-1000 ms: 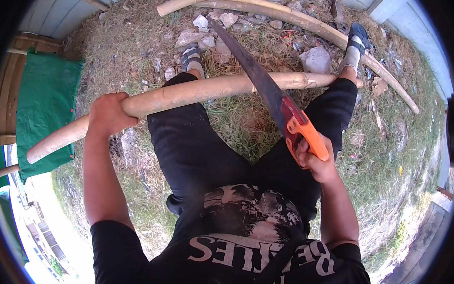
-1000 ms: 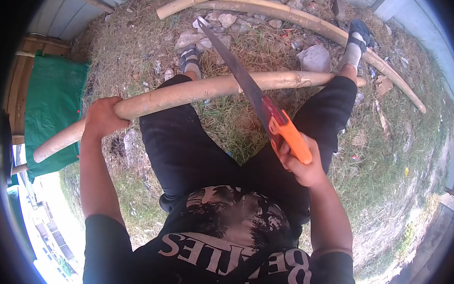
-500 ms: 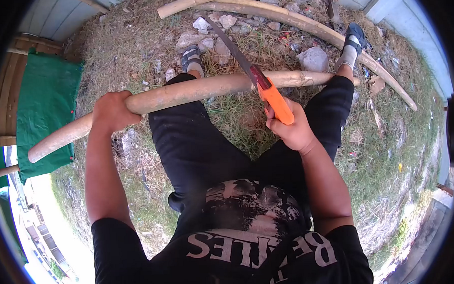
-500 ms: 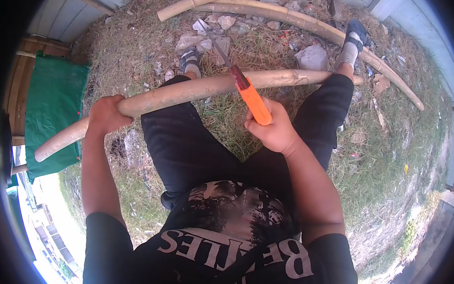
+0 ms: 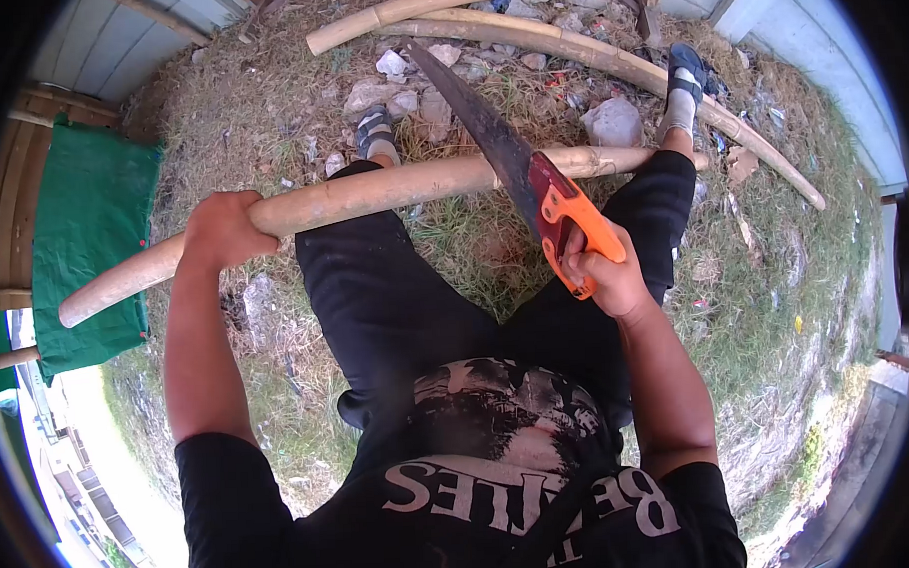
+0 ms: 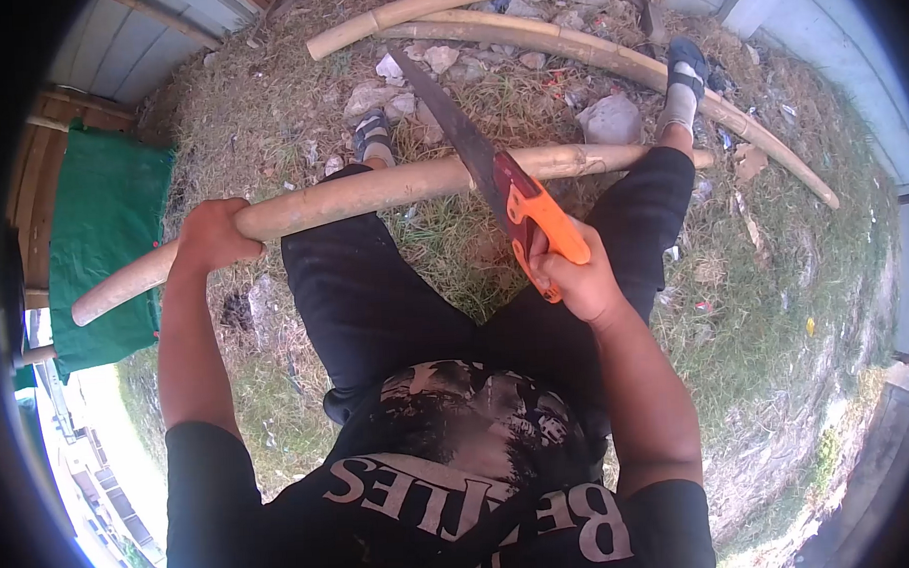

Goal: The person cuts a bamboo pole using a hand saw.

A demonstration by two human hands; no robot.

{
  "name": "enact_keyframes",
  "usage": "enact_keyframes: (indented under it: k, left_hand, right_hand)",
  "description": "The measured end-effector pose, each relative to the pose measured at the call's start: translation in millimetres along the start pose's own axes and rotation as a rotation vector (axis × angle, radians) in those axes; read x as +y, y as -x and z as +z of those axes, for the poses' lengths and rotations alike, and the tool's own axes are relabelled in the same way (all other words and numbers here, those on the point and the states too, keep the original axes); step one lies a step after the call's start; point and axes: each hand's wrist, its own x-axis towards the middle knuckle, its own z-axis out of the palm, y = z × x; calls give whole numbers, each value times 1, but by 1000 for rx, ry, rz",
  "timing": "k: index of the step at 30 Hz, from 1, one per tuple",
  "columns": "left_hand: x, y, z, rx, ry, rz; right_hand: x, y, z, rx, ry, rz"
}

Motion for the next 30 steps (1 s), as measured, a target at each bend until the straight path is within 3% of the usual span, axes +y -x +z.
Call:
enact_keyframes:
  k: [3, 6, 8, 9, 11, 12, 17, 23, 27, 30]
  left_hand:
    - [3, -2, 0, 18, -31, -20]
    - [8, 2, 4, 17, -37, -58]
    - [13, 7, 10, 22, -33, -47]
    - [10, 10, 6, 45, -36, -54]
    - [4, 1, -6, 54, -15, -46]
    - [3, 5, -1, 8, -7, -31]
    - [5, -5, 4, 15, -54, -59]
    - [3, 7, 2, 99, -4, -10]
    - [4, 2, 2, 30, -19, -22]
    - [7, 7, 11, 98, -4, -27]
  right_hand:
    - [-1, 54, 0, 3, 21, -15]
    - [0, 36, -8, -43, 42, -1]
    - [21, -30, 16, -92, 214, -166]
    - [4, -41, 21, -124, 172, 6]
    - [-8, -47, 7, -77, 22, 7]
    - [4, -25, 5, -31, -100, -7]
    - [18, 36, -11, 21, -33, -60]
    - [-1, -58, 15, -58, 38, -63]
    - [5, 28, 3, -23, 149, 40]
    - [3, 29, 13, 8, 112, 3]
